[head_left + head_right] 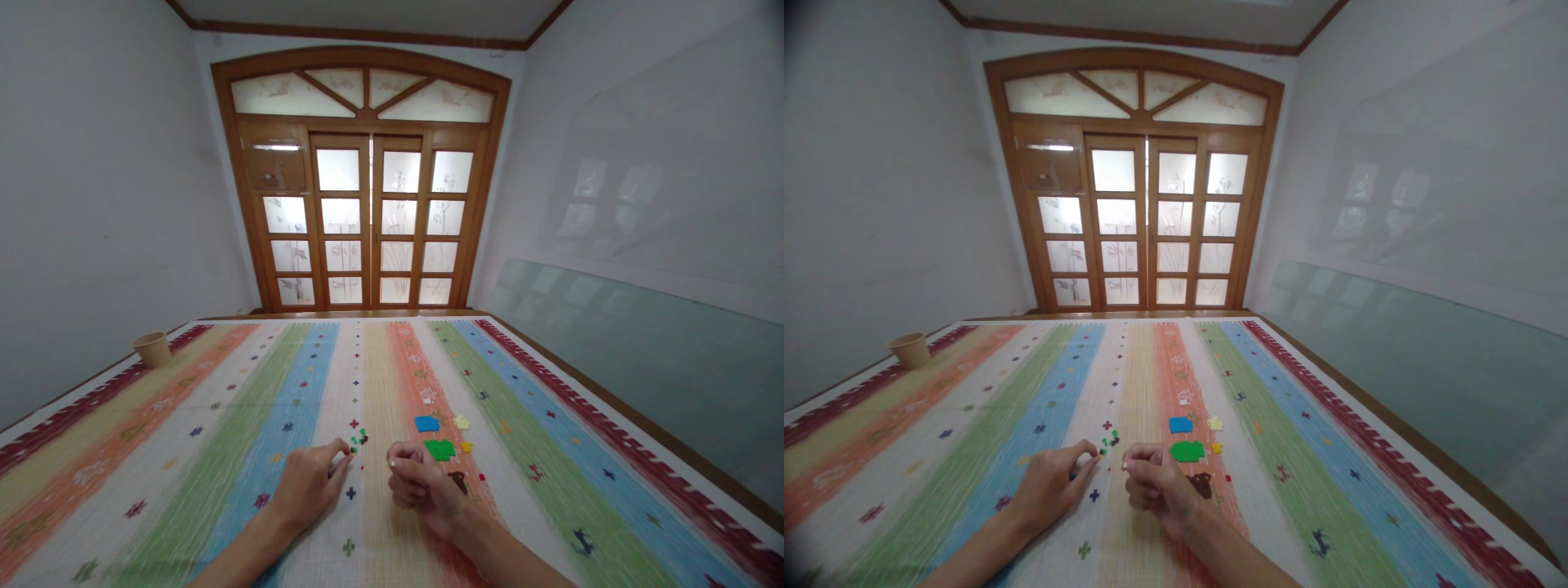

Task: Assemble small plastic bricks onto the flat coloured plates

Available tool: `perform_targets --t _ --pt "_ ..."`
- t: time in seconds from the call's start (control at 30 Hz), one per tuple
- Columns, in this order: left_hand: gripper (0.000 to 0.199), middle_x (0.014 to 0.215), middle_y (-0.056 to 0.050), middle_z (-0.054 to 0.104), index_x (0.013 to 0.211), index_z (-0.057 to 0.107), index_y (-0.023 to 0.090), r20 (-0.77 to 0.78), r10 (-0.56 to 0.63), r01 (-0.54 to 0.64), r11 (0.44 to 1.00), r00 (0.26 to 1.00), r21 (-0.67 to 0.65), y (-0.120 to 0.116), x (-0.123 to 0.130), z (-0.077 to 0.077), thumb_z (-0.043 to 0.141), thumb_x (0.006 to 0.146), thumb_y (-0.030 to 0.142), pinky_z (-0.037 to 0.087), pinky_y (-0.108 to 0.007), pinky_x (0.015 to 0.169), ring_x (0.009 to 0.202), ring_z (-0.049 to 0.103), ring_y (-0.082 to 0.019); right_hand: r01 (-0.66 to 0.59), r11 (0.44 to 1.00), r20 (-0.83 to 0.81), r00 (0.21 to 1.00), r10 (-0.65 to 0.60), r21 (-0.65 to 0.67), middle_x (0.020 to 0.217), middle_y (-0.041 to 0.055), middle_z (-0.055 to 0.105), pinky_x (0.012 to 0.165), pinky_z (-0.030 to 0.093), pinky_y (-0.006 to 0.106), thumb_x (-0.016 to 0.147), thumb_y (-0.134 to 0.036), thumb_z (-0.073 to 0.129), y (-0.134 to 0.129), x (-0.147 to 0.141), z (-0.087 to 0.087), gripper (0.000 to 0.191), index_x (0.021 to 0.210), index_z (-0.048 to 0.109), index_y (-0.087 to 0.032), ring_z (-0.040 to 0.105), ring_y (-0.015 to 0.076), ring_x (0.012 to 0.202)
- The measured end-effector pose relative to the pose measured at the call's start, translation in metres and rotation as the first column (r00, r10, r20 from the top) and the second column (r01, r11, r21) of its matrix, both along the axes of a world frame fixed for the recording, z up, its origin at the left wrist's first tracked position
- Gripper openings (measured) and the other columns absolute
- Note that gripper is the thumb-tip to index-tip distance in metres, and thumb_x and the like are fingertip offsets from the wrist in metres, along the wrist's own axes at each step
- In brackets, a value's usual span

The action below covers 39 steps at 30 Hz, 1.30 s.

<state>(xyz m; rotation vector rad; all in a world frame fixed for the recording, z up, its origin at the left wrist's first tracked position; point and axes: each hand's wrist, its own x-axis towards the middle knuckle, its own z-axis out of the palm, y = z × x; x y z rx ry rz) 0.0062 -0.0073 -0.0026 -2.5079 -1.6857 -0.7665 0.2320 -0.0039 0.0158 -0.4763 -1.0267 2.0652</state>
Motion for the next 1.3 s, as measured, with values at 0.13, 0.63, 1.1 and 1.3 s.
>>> perform_targets --t 0.13,0.63,1.1,1.3 --pt "0.02 0.065 0.0 0.071 0.095 0.068 0.023 -0.008 0.005 -0.005 1.0 1.0 -0.012 -0.001 0.0 0.001 0.049 0.094 0.03 0.04 -0.024 0.058 0.059 0.067 -0.017 0.02 1.0 0.022 1.0 -0.021 0.02 0.042 -0.0135 0.028 0.045 0.011 0.025 0.065 -0.041 0.086 -0.001 -0.001 0.002 0.039 0.072 0.054 -0.018 0.018 0.0037 0.04" --pt "0.024 0.066 -0.001 0.071 0.095 0.068 0.023 -0.027 0.019 -0.021 0.998 0.999 -0.058 -0.001 0.002 0.003 0.046 0.094 0.032 0.04 -0.024 0.059 0.061 0.067 -0.018 0.245 0.888 0.237 0.905 -0.353 0.388 0.05 -0.0088 0.033 0.046 0.015 0.026 0.069 -0.051 0.08 0.002 -0.001 0.009 0.038 0.072 0.067 -0.015 0.023 0.0058 0.046" --pt "0.026 0.065 -0.002 0.07 0.093 0.068 0.022 -0.035 -0.003 0.0 0.998 0.999 -0.064 -0.001 0.001 0.003 0.043 0.094 0.029 0.041 -0.024 0.059 0.06 0.066 -0.018 0.391 0.679 0.279 0.699 -0.658 0.621 0.052 -0.0036 0.043 0.047 0.026 0.025 0.068 -0.054 0.077 0.043 0.041 0.016 0.038 0.069 0.07 -0.017 0.034 0.0105 0.051" --pt "0.026 0.065 -0.002 0.07 0.092 0.068 0.022 -0.043 0.001 -0.004 0.998 0.999 -0.069 0.0 0.002 0.004 0.043 0.093 0.029 0.04 -0.024 0.058 0.06 0.066 -0.017 0.346 0.565 0.328 0.548 -0.77 0.749 0.052 -0.0038 0.041 0.048 0.026 0.026 0.074 -0.053 0.071 0.061 0.072 0.023 0.039 0.077 0.074 -0.015 0.034 0.0109 0.05"
